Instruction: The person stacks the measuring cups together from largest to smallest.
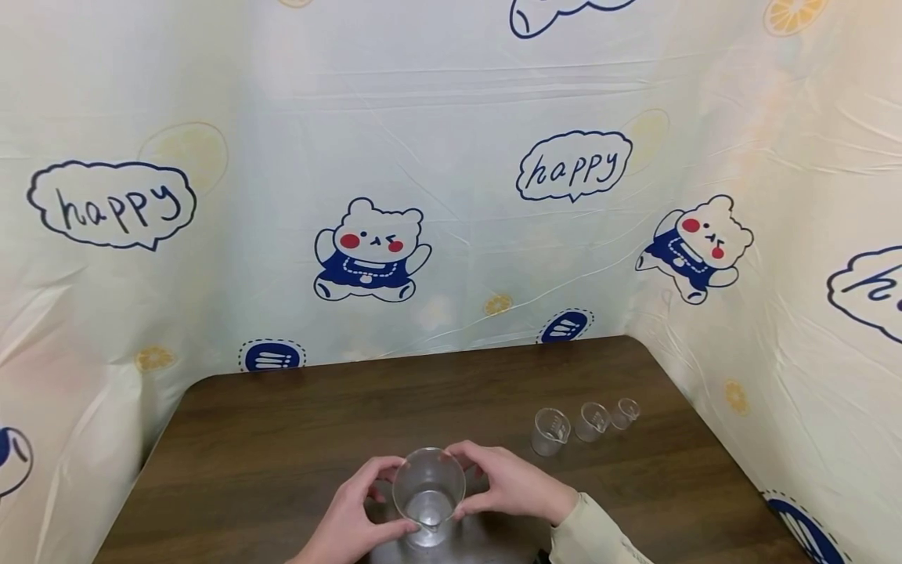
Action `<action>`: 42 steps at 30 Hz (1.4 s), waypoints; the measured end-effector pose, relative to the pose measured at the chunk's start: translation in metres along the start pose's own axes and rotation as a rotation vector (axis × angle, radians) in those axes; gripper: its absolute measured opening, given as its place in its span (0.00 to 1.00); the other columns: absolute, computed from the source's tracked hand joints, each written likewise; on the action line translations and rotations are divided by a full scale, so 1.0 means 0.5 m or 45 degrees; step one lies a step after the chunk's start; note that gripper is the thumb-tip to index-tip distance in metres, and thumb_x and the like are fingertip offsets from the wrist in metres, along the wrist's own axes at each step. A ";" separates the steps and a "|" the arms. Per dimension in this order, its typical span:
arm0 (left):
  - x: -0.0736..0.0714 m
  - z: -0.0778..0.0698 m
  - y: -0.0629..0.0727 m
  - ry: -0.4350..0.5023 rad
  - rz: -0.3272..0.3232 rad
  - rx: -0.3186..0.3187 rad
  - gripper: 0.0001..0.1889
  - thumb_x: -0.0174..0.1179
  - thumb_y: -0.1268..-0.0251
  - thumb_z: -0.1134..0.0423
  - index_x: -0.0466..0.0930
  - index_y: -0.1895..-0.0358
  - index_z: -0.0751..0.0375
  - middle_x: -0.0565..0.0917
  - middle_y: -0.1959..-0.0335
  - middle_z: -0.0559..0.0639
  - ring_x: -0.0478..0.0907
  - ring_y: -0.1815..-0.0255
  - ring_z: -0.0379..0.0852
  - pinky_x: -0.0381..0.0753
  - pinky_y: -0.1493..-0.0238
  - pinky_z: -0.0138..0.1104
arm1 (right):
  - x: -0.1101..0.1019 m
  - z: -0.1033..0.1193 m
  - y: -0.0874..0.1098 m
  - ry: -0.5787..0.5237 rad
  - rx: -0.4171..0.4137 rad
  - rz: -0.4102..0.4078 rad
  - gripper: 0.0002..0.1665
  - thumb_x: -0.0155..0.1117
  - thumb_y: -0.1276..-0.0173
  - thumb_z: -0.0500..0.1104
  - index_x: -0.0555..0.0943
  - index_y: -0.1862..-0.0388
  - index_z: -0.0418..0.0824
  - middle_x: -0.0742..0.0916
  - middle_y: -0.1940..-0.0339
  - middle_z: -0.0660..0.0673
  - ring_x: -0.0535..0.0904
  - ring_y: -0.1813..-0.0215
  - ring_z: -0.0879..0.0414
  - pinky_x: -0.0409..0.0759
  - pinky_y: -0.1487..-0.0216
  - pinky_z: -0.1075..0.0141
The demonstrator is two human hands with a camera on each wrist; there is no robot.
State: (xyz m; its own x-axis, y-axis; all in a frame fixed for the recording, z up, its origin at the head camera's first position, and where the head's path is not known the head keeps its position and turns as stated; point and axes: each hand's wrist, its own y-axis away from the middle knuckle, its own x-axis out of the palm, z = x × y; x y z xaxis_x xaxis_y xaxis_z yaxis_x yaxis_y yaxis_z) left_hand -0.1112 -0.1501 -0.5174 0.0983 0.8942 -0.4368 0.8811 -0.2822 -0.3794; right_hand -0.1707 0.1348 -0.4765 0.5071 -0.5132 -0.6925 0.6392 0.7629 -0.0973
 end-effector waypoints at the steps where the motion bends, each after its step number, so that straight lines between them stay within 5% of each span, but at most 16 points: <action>1: 0.001 -0.001 0.001 -0.001 0.003 -0.003 0.34 0.84 0.51 0.54 0.78 0.39 0.50 0.84 0.52 0.45 0.78 0.53 0.36 0.80 0.61 0.36 | 0.000 0.001 0.001 0.005 -0.005 0.000 0.40 0.80 0.37 0.54 0.73 0.31 0.47 0.87 0.42 0.49 0.82 0.42 0.63 0.81 0.40 0.60; 10: 0.002 -0.016 0.004 -0.007 0.089 -0.192 0.33 0.83 0.50 0.54 0.76 0.40 0.47 0.82 0.49 0.45 0.76 0.55 0.36 0.81 0.59 0.36 | 0.003 0.005 0.012 0.022 -0.038 -0.014 0.39 0.79 0.37 0.54 0.73 0.31 0.47 0.86 0.40 0.50 0.82 0.40 0.63 0.80 0.39 0.61; 21: 0.011 -0.020 0.011 0.041 0.128 -0.273 0.33 0.82 0.48 0.58 0.75 0.39 0.45 0.80 0.49 0.43 0.76 0.53 0.36 0.82 0.56 0.36 | 0.010 0.006 0.025 0.043 -0.053 -0.024 0.39 0.79 0.37 0.55 0.73 0.31 0.48 0.86 0.40 0.51 0.82 0.41 0.64 0.81 0.40 0.62; 34: 0.018 -0.003 0.016 0.048 0.084 -0.097 0.36 0.84 0.51 0.55 0.76 0.37 0.43 0.80 0.47 0.40 0.76 0.53 0.38 0.82 0.59 0.36 | 0.015 0.000 0.028 -0.013 -0.069 -0.025 0.39 0.79 0.37 0.54 0.72 0.31 0.49 0.85 0.38 0.51 0.82 0.41 0.62 0.82 0.40 0.60; 42: 0.016 0.007 0.013 0.042 0.199 -0.019 0.39 0.80 0.44 0.57 0.72 0.28 0.42 0.76 0.39 0.44 0.74 0.47 0.38 0.81 0.54 0.37 | 0.017 0.000 0.027 -0.032 -0.071 -0.014 0.39 0.79 0.36 0.53 0.72 0.31 0.49 0.85 0.39 0.51 0.82 0.41 0.63 0.82 0.41 0.60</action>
State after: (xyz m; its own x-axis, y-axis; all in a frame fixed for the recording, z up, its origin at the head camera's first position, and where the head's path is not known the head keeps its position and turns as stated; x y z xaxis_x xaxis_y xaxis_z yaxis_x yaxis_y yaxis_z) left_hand -0.1063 -0.1460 -0.5261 0.2493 0.8508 -0.4625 0.8607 -0.4136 -0.2969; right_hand -0.1576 0.1410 -0.4835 0.5152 -0.5306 -0.6730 0.6116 0.7778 -0.1450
